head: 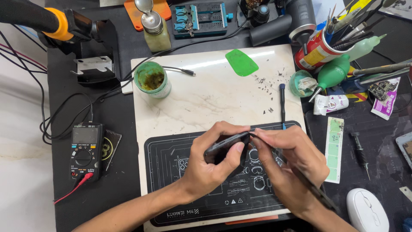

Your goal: The person prying open the edge of a mobile phone using a thin plastic card and a metal tool, and later inserting a tool into the charging port.

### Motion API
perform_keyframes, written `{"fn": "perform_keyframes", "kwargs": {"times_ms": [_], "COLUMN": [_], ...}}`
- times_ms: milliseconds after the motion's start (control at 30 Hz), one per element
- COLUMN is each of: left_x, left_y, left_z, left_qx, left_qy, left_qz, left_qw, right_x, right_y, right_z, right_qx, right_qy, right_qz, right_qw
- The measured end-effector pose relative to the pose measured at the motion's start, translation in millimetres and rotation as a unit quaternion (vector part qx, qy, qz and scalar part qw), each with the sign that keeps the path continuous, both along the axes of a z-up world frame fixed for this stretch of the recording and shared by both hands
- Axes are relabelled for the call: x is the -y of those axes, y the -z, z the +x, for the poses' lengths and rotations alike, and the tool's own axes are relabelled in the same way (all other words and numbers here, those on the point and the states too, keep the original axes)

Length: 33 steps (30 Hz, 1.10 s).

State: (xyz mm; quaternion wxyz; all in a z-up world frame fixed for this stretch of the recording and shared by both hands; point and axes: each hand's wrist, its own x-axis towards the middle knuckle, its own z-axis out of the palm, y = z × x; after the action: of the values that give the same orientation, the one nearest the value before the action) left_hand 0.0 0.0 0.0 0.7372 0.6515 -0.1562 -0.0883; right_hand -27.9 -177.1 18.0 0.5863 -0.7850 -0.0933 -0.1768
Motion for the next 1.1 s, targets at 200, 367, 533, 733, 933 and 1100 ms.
{"fn": "perform_keyframes", "kwargs": {"times_ms": [200, 367, 533, 733, 933, 1100], "left_x": [2.3, 3.0, 3.3, 3.2, -7.1, -8.2], "left_y": [1.8, 1.6, 2.0, 1.5, -4.4, -6.5], "left_z": [-2.2, -1.7, -0.3, 1.8, 11.3, 11.5], "left_qx": [0.112, 0.116, 0.098, 0.068, 0.050, 0.066], "left_qy": [-0.023, -0.032, -0.035, -0.022, 0.054, 0.087], "left_qz": [-0.021, -0.009, 0.005, 0.008, 0.002, -0.057], "left_qw": [0.993, 0.993, 0.995, 0.997, 0.997, 0.992], "right_x": [-6.3, -7.7, -4.7, -0.7, 20.5, 24.2], "right_y": [-2.7, -5.2, -5.0, -5.7, -27.9, -38.2], "right_z": [-1.6, 0.0, 4.0, 10.2, 11.9, 12.3], "right_qx": [0.061, 0.056, 0.039, 0.020, -0.041, -0.048], "right_qy": [0.015, 0.014, -0.002, -0.026, -0.037, -0.069], "right_qz": [-0.043, -0.049, -0.045, -0.017, -0.052, -0.035], "right_qw": [0.997, 0.997, 0.998, 0.999, 0.997, 0.996]}}
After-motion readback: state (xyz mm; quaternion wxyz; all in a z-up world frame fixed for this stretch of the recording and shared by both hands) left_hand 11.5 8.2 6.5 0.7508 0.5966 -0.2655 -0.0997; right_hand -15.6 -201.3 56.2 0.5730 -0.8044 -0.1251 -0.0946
